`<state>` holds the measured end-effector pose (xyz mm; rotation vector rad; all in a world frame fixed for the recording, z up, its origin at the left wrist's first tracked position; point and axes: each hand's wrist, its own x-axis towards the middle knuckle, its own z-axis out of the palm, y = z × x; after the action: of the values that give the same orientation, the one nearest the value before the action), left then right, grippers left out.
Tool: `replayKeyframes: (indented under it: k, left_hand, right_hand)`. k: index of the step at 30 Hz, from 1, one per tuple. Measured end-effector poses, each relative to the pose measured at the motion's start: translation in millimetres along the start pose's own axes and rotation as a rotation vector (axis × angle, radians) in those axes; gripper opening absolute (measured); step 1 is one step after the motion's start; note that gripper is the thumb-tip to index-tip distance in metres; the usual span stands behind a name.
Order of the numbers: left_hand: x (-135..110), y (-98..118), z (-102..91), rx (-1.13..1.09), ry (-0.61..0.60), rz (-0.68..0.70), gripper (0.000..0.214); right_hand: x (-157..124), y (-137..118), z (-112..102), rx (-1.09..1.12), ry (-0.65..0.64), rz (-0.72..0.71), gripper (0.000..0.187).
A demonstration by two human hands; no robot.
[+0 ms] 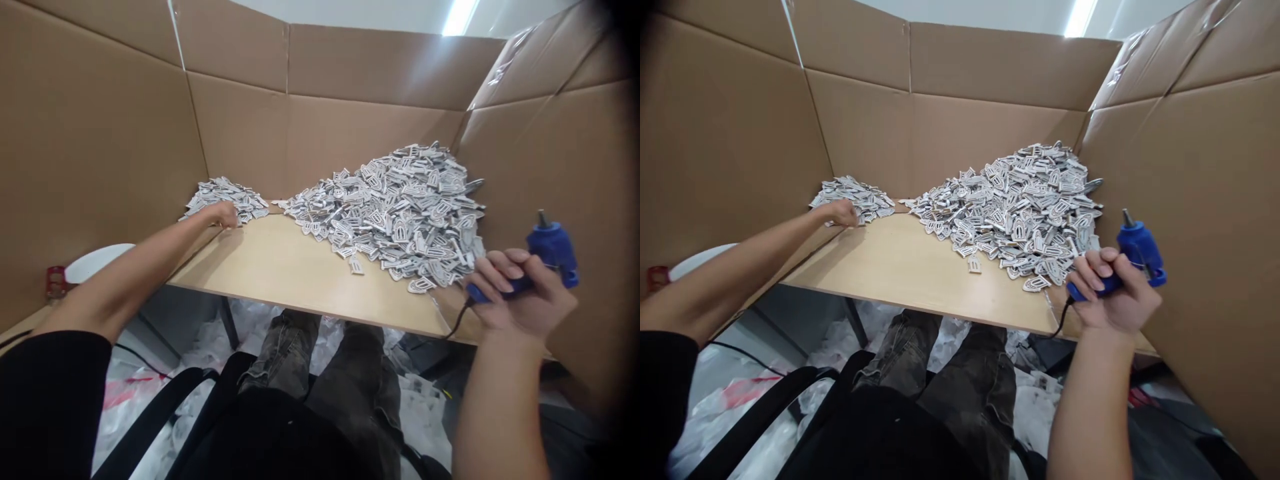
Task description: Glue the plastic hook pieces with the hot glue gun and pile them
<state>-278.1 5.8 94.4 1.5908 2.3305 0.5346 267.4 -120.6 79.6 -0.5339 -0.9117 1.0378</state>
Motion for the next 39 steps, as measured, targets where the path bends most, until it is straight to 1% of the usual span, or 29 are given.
replayKeyframes:
  k: [2, 3, 4, 6, 8, 10, 12, 15, 19, 22, 24, 29, 32, 34, 36, 37, 39]
  left_hand:
    - [1, -11, -14.7, 0.202, -0.209, -0.032, 0.017]
    - [2, -15, -17.9, 0.26, -0.284, -0.026, 0.018]
    - [2, -19, -18.5, 0.283, -0.319, 0.002, 0.019]
    - [5, -26, -13.4, 0.295, -0.346, 0.075, 0.025]
    - [8, -30, -4.1, 0.297, -0.36, 0.152, 0.029]
    - [11, -33, 4.5, 0.306, -0.372, 0.202, 0.029]
    - [13, -35, 9.5, 0.316, -0.378, 0.234, 0.026]
    - [16, -38, 10.2, 0.308, -0.389, 0.257, 0.028]
    - [19, -48, 5.5, 0.259, -0.413, 0.239, 0.036]
    - [20, -57, 3.0, 0.29, -0.454, 0.234, 0.034]
    - [19, -59, 3.0, 0.3, -0.456, 0.244, 0.031]
    - [12, -55, 4.3, 0.26, -0.435, 0.26, 0.025]
    - [9, -52, 0.2, 0.166, -0.45, 0.248, 0.024]
    - [7, -48, -3.5, 0.086, -0.436, 0.265, 0.024]
    - [4, -37, -3.7, -0.031, -0.407, 0.339, 0.023]
    - [0, -28, -0.9, -0.107, -0.385, 0.395, 0.023]
    - [-11, -1, 13.1, -0.285, -0.328, 0.525, 0.023]
  right_hand:
    - [0, 1, 1, 0.007, 0.005, 0.02, 0.026]
    - [0, 1, 2, 0.013, 0.007, 0.028, 0.025]
    - [0, 2, 3, 0.016, 0.003, 0.034, 0.024]
    - [-1, 2, 6, 0.008, -0.023, 0.037, 0.024]
    - [-2, 3, 8, -0.007, -0.067, 0.038, 0.027]
    - [-2, 2, 9, -0.019, -0.099, 0.04, 0.031]
    - [-3, 1, 8, -0.026, -0.103, 0.049, 0.034]
    - [-2, -1, 4, -0.024, -0.091, 0.054, 0.037]
    - [-1, -1, -1, -0.022, -0.08, 0.05, 0.037]
    - [0, 1, -1, -0.03, -0.066, 0.056, 0.036]
    - [0, 2, 0, -0.041, -0.063, 0.061, 0.035]
    - [0, 6, 4, -0.077, -0.062, 0.069, 0.034]
    - [1, 5, 5, -0.093, -0.048, 0.083, 0.033]
    - [1, 4, 6, -0.115, -0.052, 0.094, 0.033]
    - [1, 6, 10, -0.167, -0.06, 0.116, 0.035]
    - [1, 8, 12, -0.212, -0.059, 0.128, 0.035]
    - [0, 18, 19, -0.341, -0.044, 0.132, 0.037]
